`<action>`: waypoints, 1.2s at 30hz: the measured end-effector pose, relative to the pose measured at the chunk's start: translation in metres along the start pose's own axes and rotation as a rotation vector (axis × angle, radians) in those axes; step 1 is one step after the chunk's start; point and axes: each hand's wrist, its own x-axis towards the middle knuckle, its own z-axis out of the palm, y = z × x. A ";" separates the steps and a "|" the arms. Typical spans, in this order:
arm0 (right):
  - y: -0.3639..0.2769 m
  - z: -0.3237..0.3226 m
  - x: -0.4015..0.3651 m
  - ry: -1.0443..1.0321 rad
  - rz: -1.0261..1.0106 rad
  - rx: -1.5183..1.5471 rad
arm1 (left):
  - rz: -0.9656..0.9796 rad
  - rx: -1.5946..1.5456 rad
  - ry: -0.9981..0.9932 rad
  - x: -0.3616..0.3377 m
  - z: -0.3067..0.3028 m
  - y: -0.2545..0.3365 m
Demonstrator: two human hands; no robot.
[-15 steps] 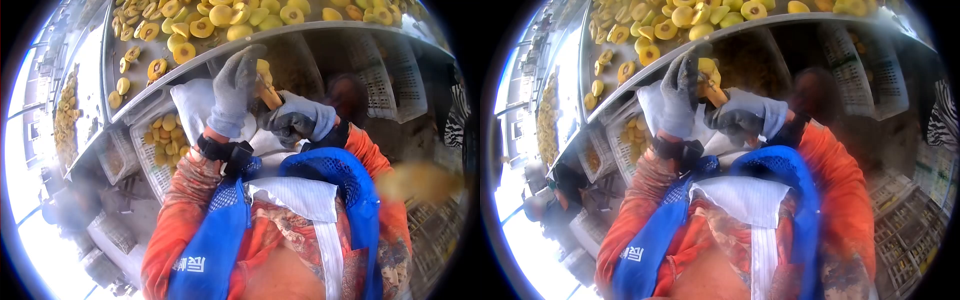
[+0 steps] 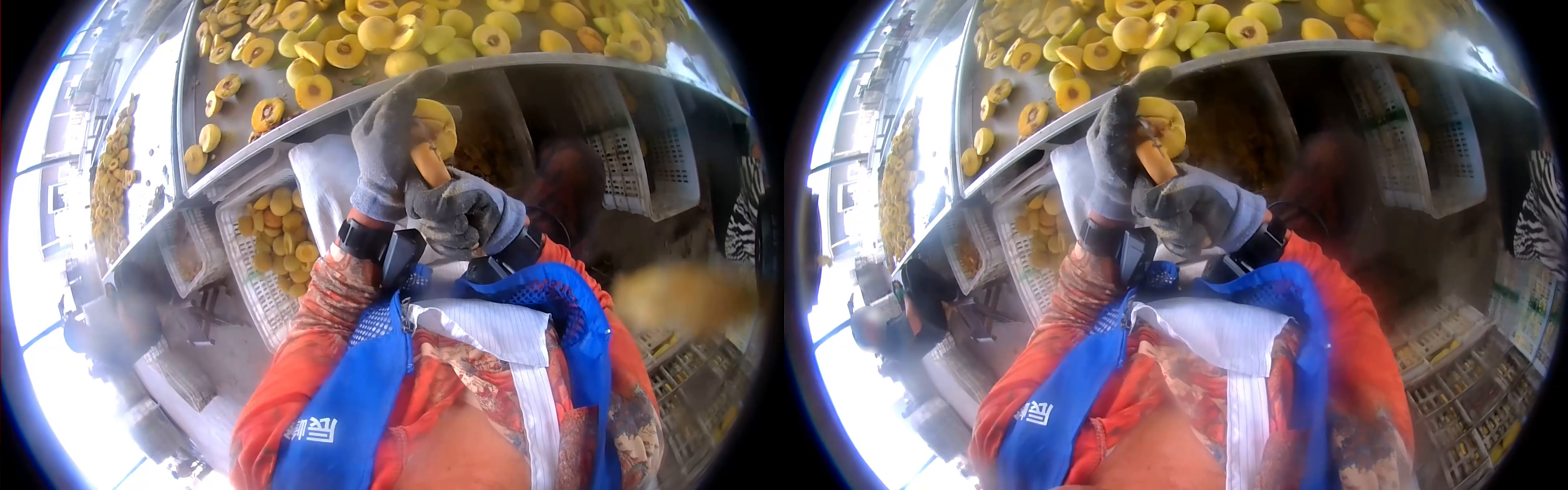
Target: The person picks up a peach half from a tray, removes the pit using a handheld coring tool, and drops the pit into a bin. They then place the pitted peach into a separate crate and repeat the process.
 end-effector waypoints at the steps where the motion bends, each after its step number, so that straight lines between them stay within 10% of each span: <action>1: -0.002 0.007 0.000 -0.039 0.005 -0.017 | -0.144 -0.355 -0.055 -0.001 -0.013 -0.002; 4: -0.012 0.009 -0.002 -0.089 0.001 -0.115 | -0.447 -1.201 0.016 -0.001 -0.069 -0.008; 6: -0.022 -0.014 -0.009 -0.002 -0.053 -0.249 | -0.379 -0.510 0.218 -0.012 -0.132 -0.015; 10: -0.020 -0.117 -0.005 0.955 -0.077 -1.987 | -0.350 0.764 0.168 0.008 -0.231 -0.023; 19: -0.048 -0.033 -0.023 0.699 0.060 -0.997 | -0.494 1.083 -0.176 0.125 -0.110 -0.100; 21: -0.039 -0.084 -0.016 0.990 0.162 -1.627 | -0.471 1.014 -0.105 0.133 -0.112 -0.111; 23: -0.029 -0.105 -0.008 1.147 0.227 -1.931 | -0.444 0.748 -0.115 0.138 -0.136 -0.137; 29: -0.025 -0.038 0.042 0.710 -0.419 -0.937 | -0.365 -0.438 0.179 0.081 -0.120 -0.042; 32: -0.031 -0.013 0.061 0.670 -0.536 -1.105 | -0.577 -0.675 0.057 0.036 -0.090 -0.042; 34: -0.036 -0.013 0.061 0.691 -0.542 -1.489 | 0.397 0.422 -0.227 0.011 -0.078 -0.032; 36: -0.040 -0.020 0.054 0.678 -0.510 -1.803 | 0.161 0.289 -0.199 -0.004 -0.076 -0.044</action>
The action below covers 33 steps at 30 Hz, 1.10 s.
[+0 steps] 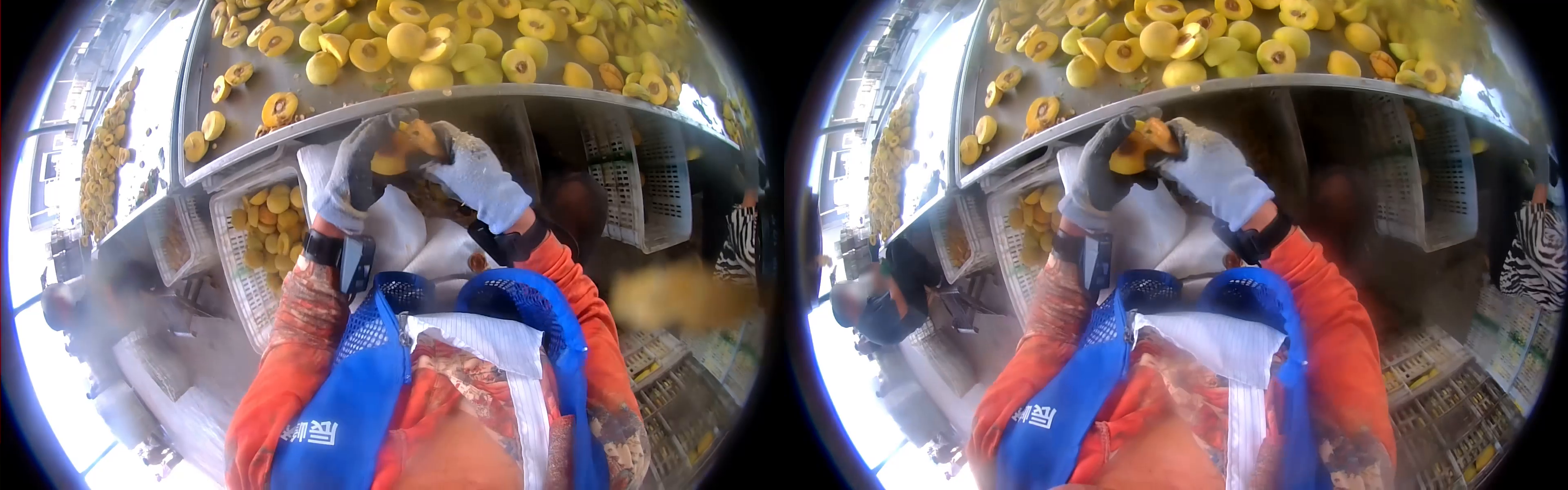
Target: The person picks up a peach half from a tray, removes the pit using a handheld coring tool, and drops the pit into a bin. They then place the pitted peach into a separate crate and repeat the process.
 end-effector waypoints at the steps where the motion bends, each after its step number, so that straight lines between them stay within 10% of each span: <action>1: 0.000 0.001 -0.006 0.100 -0.013 -0.070 | -0.077 -0.072 0.032 -0.002 0.003 -0.003; 18: -0.030 0.035 -0.042 0.063 0.228 0.247 | -0.595 -0.945 0.443 0.019 0.022 0.093; 24: -0.010 0.035 -0.037 0.200 -0.207 0.059 | -0.455 -0.594 0.357 0.021 0.031 0.079; 27: -0.032 0.002 -0.042 -0.299 0.385 0.658 | -0.566 -0.684 0.320 0.021 0.026 0.094; 33: -0.029 -0.003 -0.051 -0.450 0.488 0.795 | -0.435 -0.601 0.273 0.018 0.037 0.096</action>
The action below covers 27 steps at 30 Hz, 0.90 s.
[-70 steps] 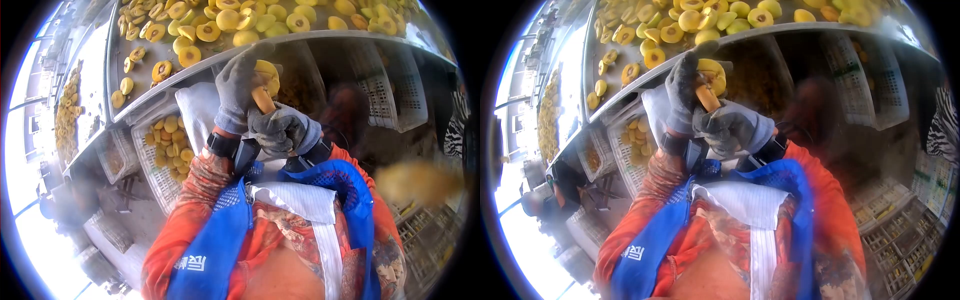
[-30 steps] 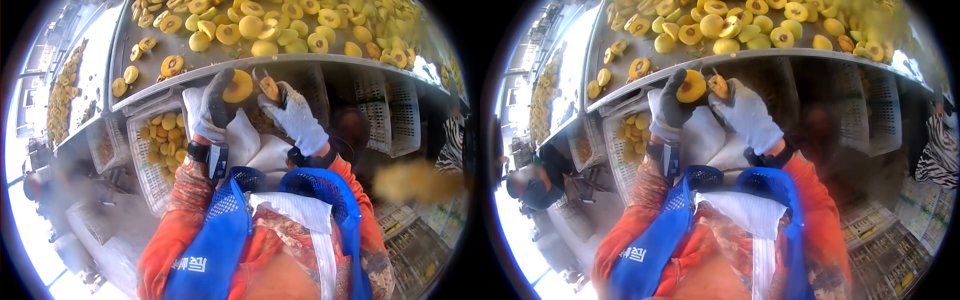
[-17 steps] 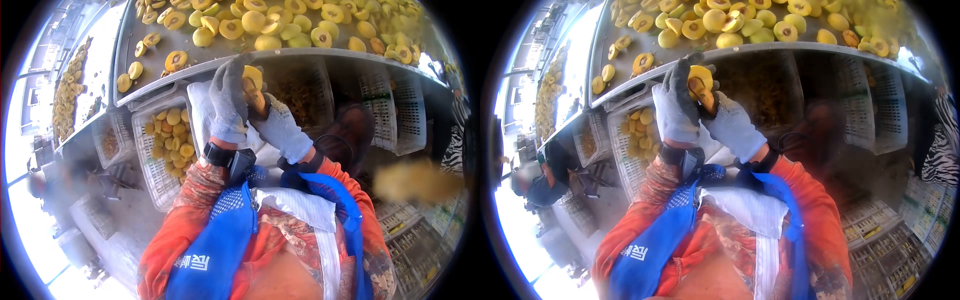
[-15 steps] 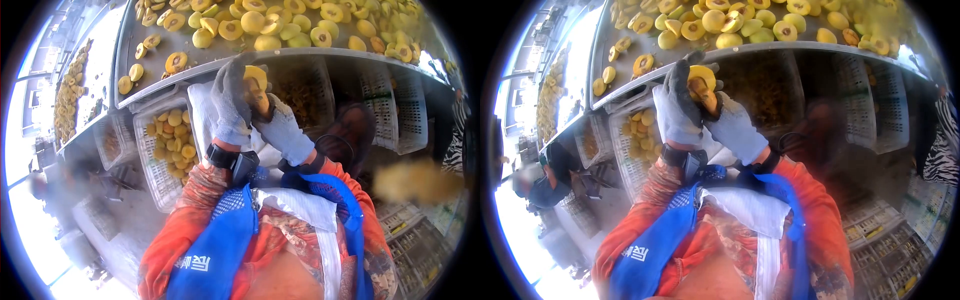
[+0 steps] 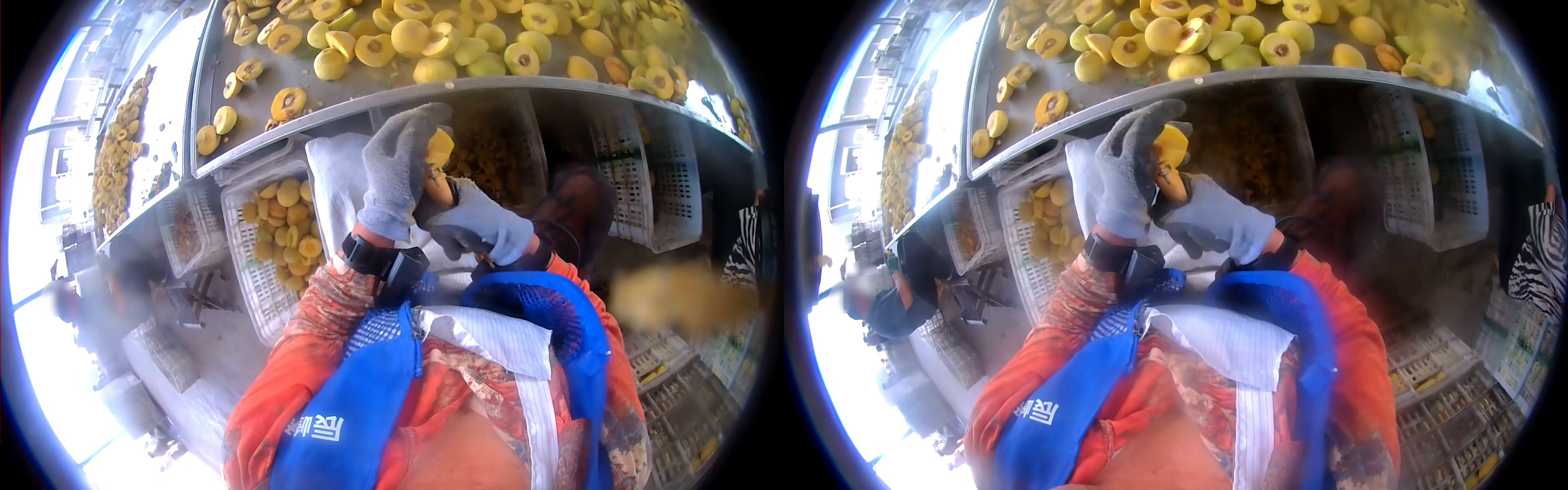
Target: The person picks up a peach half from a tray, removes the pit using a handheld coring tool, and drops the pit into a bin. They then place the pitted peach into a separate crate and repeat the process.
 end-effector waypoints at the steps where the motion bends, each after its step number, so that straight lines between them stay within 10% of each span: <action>1: -0.004 0.001 -0.005 -0.059 0.024 0.169 | 0.063 0.086 -0.029 -0.002 -0.001 0.006; 4: -0.012 -0.003 -0.010 -0.268 0.040 0.607 | 0.287 0.350 -0.025 0.000 -0.007 0.016; 8: -0.005 -0.020 -0.012 -0.523 0.008 0.744 | -0.346 -0.571 0.052 0.018 -0.076 -0.002; 14: 0.060 -0.081 0.020 0.589 0.046 -1.236 | -0.150 1.110 0.283 0.044 -0.286 0.006; 19: 0.045 -0.059 0.028 0.538 -0.068 -0.983 | -0.560 1.542 0.230 0.150 -0.223 -0.008; 25: 0.032 -0.044 0.019 0.502 -0.077 -0.798 | 0.161 1.218 -0.016 0.169 -0.222 -0.070; 27: 0.034 -0.038 0.025 0.523 -0.217 -0.952 | 0.048 0.389 0.102 0.145 -0.204 -0.056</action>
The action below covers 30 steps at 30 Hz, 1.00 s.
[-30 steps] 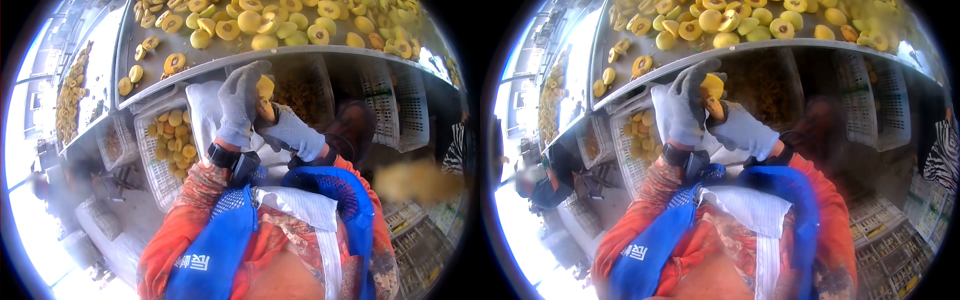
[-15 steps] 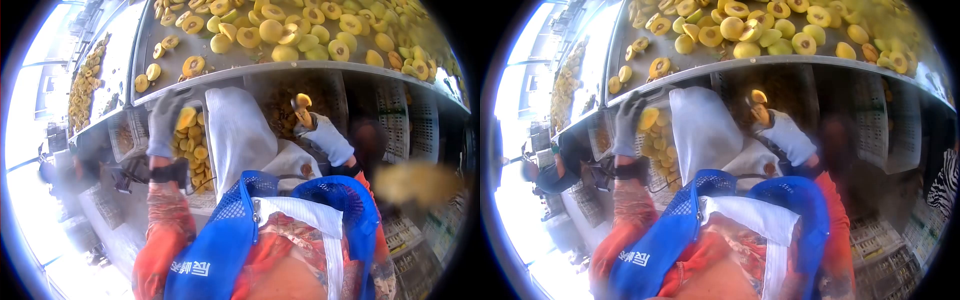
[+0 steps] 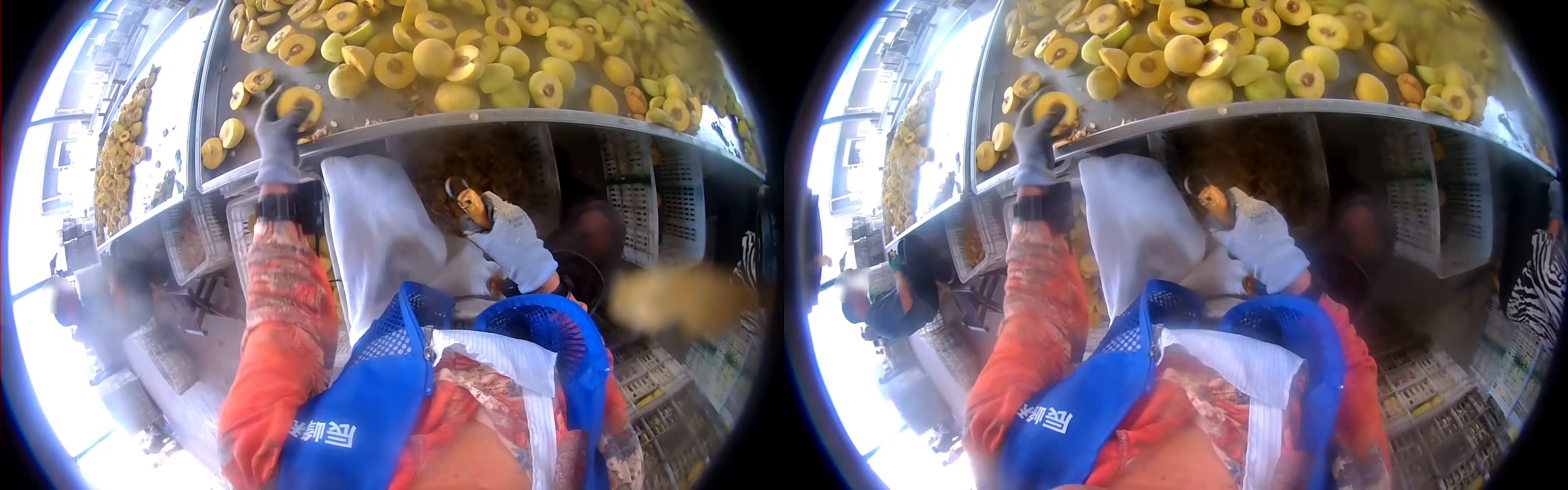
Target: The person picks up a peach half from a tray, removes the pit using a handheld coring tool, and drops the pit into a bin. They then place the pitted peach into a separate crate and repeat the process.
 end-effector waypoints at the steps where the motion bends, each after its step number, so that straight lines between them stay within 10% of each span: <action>1: -0.005 0.004 0.000 0.031 -0.075 -0.060 | -0.098 -0.372 -0.010 -0.013 -0.001 0.009; 3: -0.027 0.001 0.009 -0.011 -0.123 -0.061 | -0.281 -1.059 -0.141 -0.041 0.008 0.031; 6: -0.060 -0.006 0.026 -0.014 -0.172 -0.075 | -0.450 -1.256 -0.308 -0.075 0.043 0.057; 8: -0.067 -0.007 0.033 0.022 -0.202 -0.098 | 0.469 -0.324 -0.220 -0.100 0.082 0.045; 13: -0.063 -0.006 0.030 0.072 -0.135 -0.102 | 0.486 0.264 -0.054 -0.125 0.094 0.091; 21: -0.060 0.026 0.010 0.177 -0.114 0.202 | 0.370 -0.114 0.094 -0.138 0.120 0.115; 30: -0.060 -0.036 -0.005 -0.685 0.217 0.841 | -0.004 -0.220 -0.172 -0.145 0.119 0.143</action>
